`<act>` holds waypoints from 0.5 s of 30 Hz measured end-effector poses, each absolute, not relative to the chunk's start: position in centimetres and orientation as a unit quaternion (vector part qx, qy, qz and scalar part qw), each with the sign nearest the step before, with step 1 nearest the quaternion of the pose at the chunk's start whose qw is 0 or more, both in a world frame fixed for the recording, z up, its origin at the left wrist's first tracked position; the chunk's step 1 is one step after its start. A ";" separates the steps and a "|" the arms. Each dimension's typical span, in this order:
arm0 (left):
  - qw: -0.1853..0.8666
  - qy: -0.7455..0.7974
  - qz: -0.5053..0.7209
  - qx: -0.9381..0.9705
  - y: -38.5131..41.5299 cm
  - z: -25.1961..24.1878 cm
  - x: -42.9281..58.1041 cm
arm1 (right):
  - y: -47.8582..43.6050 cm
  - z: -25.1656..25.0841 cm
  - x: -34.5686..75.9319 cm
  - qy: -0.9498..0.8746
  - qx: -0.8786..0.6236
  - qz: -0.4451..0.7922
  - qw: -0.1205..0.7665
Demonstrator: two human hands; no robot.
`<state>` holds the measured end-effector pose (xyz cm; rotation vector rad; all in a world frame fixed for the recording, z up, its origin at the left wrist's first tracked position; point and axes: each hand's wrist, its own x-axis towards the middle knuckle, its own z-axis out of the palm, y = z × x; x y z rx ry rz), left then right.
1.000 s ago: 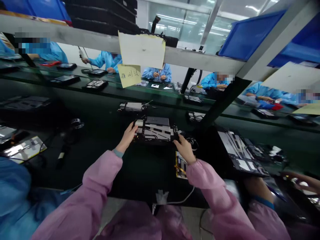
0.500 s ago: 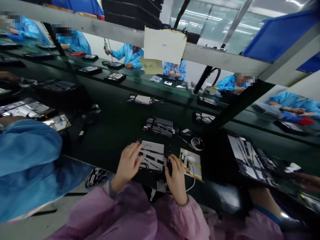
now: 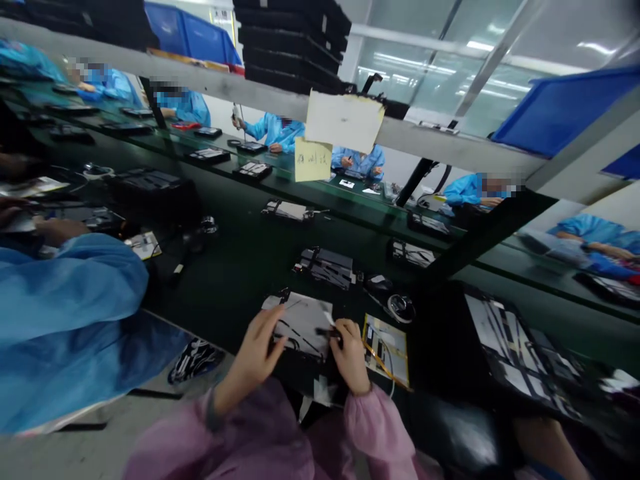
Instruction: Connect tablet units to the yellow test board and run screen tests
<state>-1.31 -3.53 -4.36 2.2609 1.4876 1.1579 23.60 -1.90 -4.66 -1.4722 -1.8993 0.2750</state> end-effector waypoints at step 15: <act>0.071 0.549 0.400 0.730 -5.2 -8.7 -4.2 | -5.6 -4.8 24.0 -0.521 -0.681 0.094 0.505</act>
